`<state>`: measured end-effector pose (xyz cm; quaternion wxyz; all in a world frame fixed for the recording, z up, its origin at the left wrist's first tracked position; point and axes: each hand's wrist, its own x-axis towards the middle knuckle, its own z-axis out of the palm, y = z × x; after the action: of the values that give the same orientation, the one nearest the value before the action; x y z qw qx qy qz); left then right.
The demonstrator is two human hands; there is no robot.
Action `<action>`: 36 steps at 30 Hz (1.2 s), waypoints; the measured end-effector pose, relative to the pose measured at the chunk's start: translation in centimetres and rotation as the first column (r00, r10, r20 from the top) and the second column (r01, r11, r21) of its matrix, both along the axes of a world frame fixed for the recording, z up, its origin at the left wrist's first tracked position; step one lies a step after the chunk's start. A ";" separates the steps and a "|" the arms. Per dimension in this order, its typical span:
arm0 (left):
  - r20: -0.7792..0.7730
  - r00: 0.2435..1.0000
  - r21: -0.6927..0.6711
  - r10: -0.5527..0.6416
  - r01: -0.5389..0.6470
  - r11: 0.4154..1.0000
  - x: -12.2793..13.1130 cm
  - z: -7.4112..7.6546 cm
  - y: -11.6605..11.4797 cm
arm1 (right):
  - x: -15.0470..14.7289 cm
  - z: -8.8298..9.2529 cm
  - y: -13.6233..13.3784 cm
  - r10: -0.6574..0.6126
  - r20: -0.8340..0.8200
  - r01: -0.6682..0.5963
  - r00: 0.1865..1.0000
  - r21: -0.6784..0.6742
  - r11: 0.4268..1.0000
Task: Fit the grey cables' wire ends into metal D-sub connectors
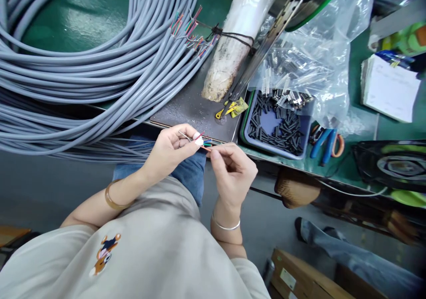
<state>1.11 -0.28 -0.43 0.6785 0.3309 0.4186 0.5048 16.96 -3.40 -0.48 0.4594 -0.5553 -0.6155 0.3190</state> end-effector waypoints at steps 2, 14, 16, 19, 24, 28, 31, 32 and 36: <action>0.035 0.999 -0.023 -0.038 0.039 0.999 -0.2 -0.1 0.1 | 0.2 -0.2 0.2 -0.038 0.004 0.037 0.999 0.087 0.995; -0.010 0.995 -0.030 -0.095 0.094 0.995 -0.4 -0.3 -0.1 | 0.6 0.1 0.8 -0.024 -0.068 0.037 0.997 0.205 0.978; -0.007 0.999 -0.008 -0.052 0.052 0.999 -0.4 -0.4 -0.1 | 1.0 0.6 0.9 -0.138 -0.194 0.186 0.971 0.251 0.950; -0.023 1.000 0.016 -0.021 0.021 1.000 -0.4 -0.5 -0.1 | 1.3 1.1 0.4 -0.271 -0.177 0.315 0.946 0.319 0.894; -0.068 0.998 0.029 -0.015 0.017 0.999 -0.3 -0.5 -0.1 | 1.2 1.3 -0.7 -0.214 0.105 0.172 0.971 0.314 0.934; -0.065 0.996 0.020 -0.066 0.067 0.998 -0.3 -0.4 -0.2 | 1.2 0.9 -0.3 -0.091 0.383 -0.028 0.919 0.295 0.955; -0.054 0.997 0.003 -0.054 0.054 0.999 -0.3 -0.3 -0.3 | 1.2 0.7 0.3 -0.045 0.467 -0.107 0.883 0.293 0.950; -0.047 0.998 0.005 -0.034 0.035 0.999 -0.3 -0.4 -0.3 | 1.1 0.6 0.4 -0.042 0.469 -0.117 0.882 0.305 0.945; 0.002 1.000 0.085 0.027 -0.027 0.996 -0.4 -0.4 0.0 | 1.3 1.2 -0.3 -0.043 0.327 -0.080 0.944 0.353 0.932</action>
<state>0.67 -0.26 -0.87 0.6571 0.3537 0.4009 0.5314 18.27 -3.67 0.75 0.4412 -0.5006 -0.7370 0.1074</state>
